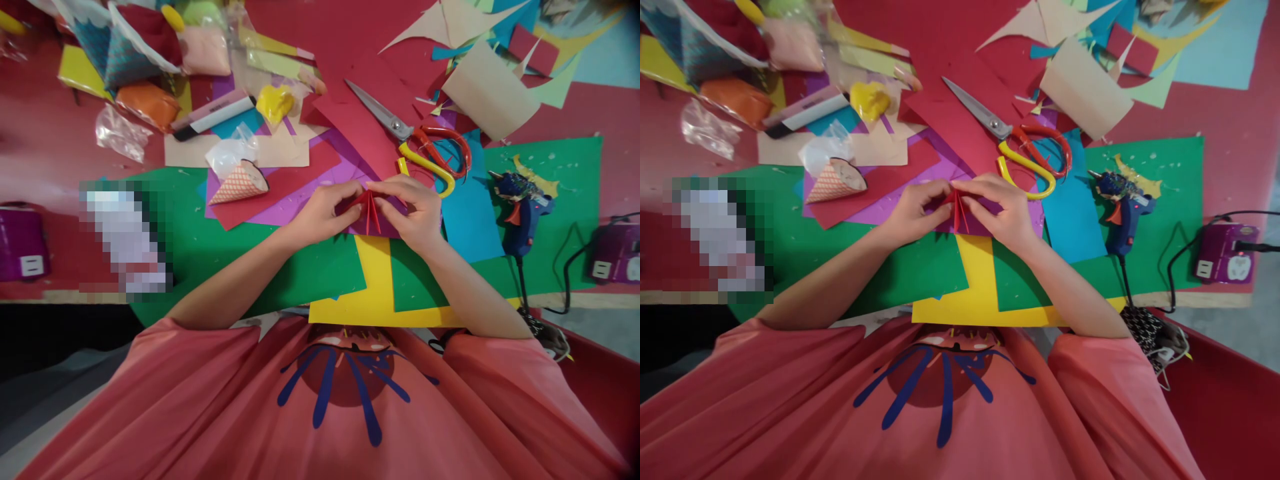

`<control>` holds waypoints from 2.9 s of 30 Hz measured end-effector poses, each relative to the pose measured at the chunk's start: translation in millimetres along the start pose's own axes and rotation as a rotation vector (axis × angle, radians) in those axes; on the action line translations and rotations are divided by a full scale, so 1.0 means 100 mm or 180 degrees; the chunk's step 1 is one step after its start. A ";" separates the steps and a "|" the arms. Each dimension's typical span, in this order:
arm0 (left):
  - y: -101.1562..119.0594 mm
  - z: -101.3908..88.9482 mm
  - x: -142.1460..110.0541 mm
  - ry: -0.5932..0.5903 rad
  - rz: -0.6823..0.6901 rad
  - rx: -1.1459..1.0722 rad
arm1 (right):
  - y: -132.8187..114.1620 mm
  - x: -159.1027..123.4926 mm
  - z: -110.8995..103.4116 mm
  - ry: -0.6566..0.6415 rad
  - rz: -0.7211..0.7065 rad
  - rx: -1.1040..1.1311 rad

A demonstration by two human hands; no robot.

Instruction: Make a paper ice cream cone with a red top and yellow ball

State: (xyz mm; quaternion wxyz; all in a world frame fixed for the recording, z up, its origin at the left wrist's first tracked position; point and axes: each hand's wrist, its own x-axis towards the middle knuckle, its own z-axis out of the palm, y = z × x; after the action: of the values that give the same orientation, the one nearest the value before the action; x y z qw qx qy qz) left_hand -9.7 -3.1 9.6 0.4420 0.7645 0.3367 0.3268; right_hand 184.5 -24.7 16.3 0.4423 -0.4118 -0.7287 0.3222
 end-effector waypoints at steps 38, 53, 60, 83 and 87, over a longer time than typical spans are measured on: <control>0.03 0.01 0.00 -0.0138 0.0035 0.0325 | 0.08 0.04 -0.01 0.0306 0.0425 0.0289; 0.03 0.00 -0.01 -0.0037 -0.0126 -0.0072 | 0.00 0.05 -0.01 -0.0313 0.0464 0.0488; -0.04 0.03 -0.03 0.0199 0.0066 -0.0049 | 0.00 0.05 0.02 -0.0428 0.0424 0.0188; -0.05 0.04 -0.05 0.0233 0.0204 0.0628 | -0.01 0.03 0.03 -0.0304 0.0169 0.0062; -0.06 0.05 -0.05 0.0264 0.0326 0.0571 | -0.01 0.03 0.03 -0.0251 0.0021 0.0023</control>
State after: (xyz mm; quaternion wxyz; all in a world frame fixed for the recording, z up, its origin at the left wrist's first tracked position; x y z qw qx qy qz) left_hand -9.8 -7.7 1.1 0.3402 0.8030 0.3430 0.3489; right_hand 180.7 -23.1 17.3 0.4137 -0.3995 -0.7430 0.3423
